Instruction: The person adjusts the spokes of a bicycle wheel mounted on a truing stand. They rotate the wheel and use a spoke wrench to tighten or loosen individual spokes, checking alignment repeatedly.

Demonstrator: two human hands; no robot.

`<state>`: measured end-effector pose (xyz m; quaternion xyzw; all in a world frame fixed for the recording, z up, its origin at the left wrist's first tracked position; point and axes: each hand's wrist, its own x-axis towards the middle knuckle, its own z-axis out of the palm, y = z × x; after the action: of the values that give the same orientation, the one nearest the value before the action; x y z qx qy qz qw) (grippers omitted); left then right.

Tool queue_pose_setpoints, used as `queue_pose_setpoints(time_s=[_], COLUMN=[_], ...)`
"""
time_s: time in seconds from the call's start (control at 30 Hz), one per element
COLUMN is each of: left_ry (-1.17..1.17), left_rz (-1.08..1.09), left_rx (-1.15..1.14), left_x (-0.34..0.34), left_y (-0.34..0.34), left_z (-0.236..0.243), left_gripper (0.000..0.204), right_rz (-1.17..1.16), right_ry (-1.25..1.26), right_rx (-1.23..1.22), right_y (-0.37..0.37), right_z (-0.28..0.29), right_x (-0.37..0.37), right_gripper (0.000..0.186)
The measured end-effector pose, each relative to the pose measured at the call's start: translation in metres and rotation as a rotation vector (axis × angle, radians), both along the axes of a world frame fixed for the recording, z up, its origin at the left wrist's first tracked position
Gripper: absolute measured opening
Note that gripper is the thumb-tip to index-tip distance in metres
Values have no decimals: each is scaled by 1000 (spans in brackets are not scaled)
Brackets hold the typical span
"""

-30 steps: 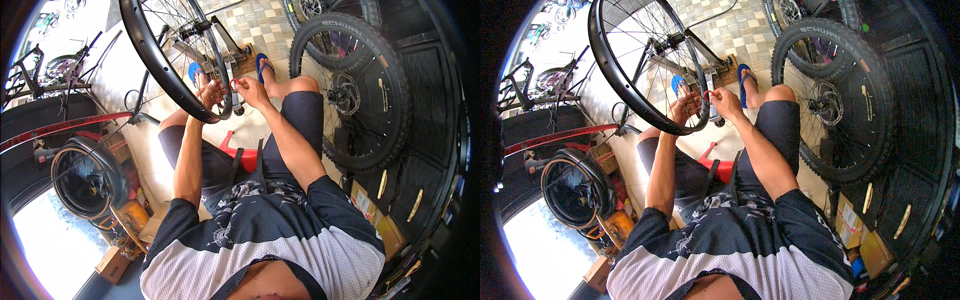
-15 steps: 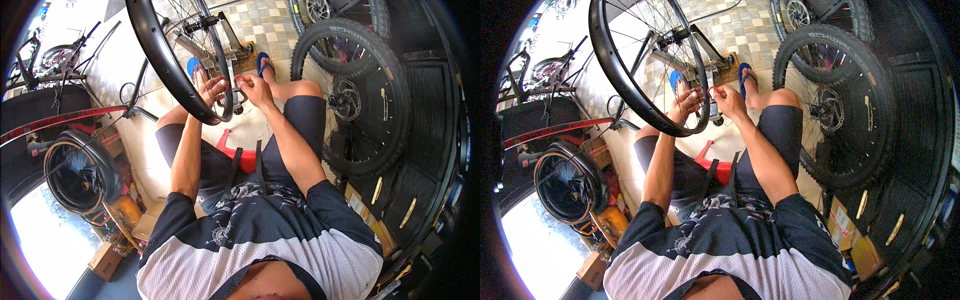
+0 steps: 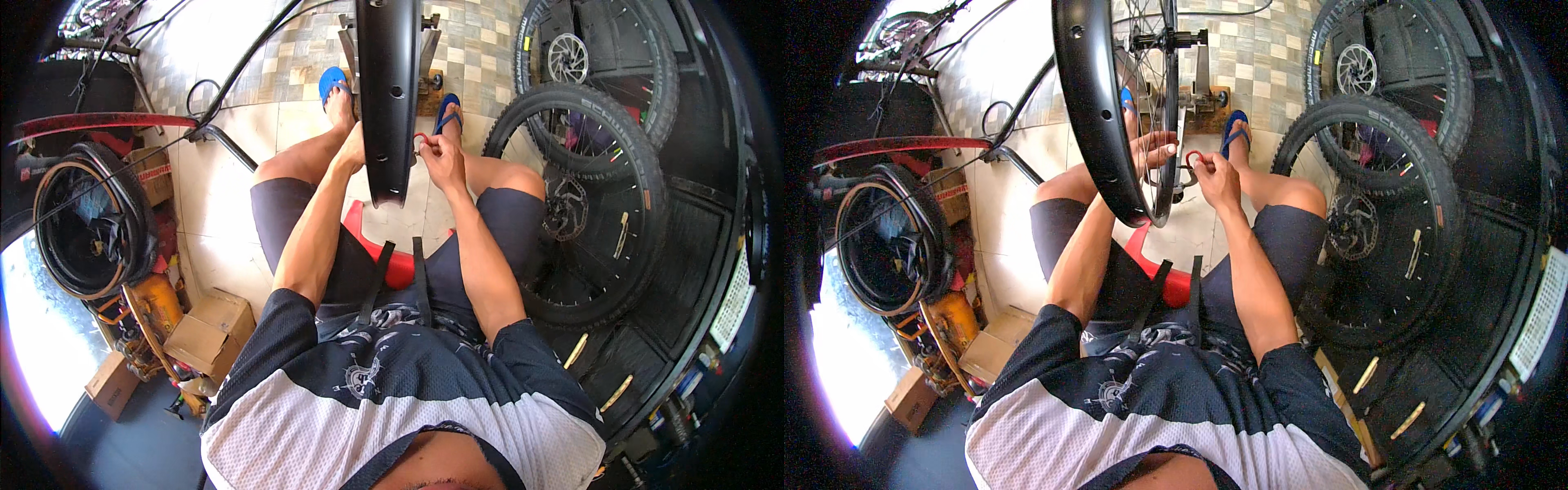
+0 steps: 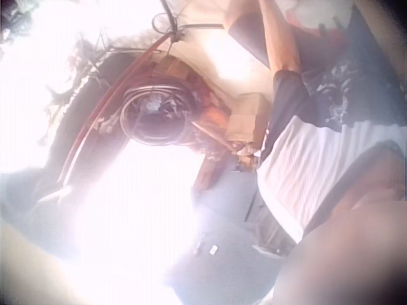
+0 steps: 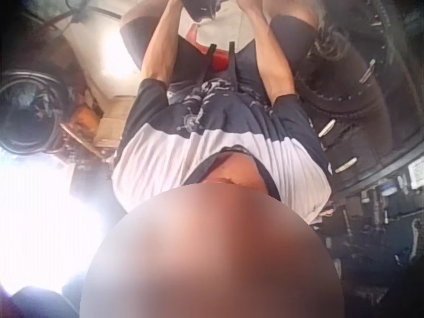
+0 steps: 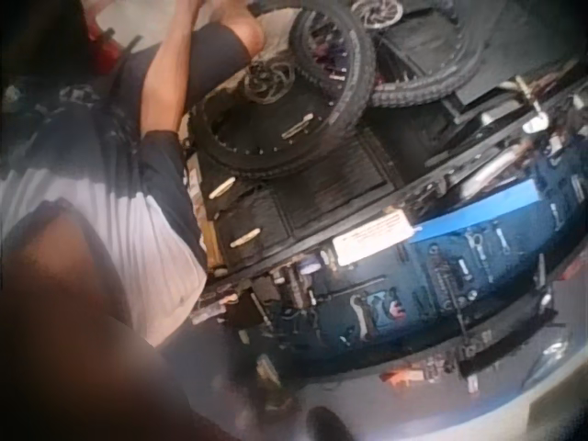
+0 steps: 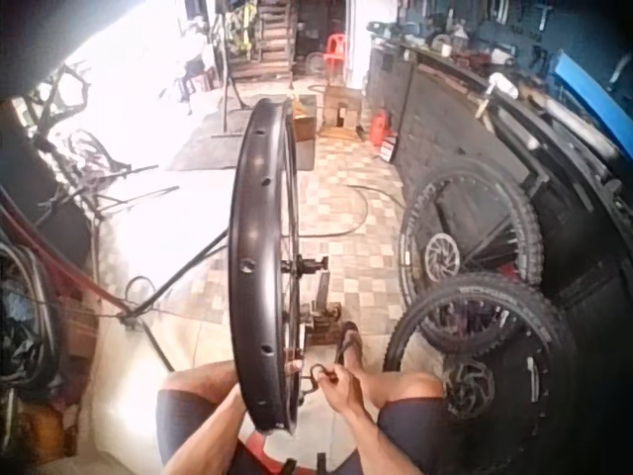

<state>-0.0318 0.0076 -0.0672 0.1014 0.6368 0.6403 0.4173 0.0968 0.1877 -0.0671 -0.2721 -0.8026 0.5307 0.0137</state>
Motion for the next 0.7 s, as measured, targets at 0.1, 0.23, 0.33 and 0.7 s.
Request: queue_pose_setpoints(time_s=[0.1,0.23,0.33,0.7], left_ry=[-73,-1,33,29], left_rz=[56,-23,-15,-16], left_rx=[6,-56,-106,-76], left_x=[-5,-15,-10,-10], left_y=[7,11,10,9], left_z=[-21,-22,-5,-4], left_gripper=[36,34,37,37], right_rz=[12,33,41,55], right_ry=[-41,21,109,72], right_rx=[41,113,161,204], right_y=[-2,-4,-5,-2], right_z=[5,9,7,-1], right_x=[1,1,1,1], right_gripper=[29,29,28,29])
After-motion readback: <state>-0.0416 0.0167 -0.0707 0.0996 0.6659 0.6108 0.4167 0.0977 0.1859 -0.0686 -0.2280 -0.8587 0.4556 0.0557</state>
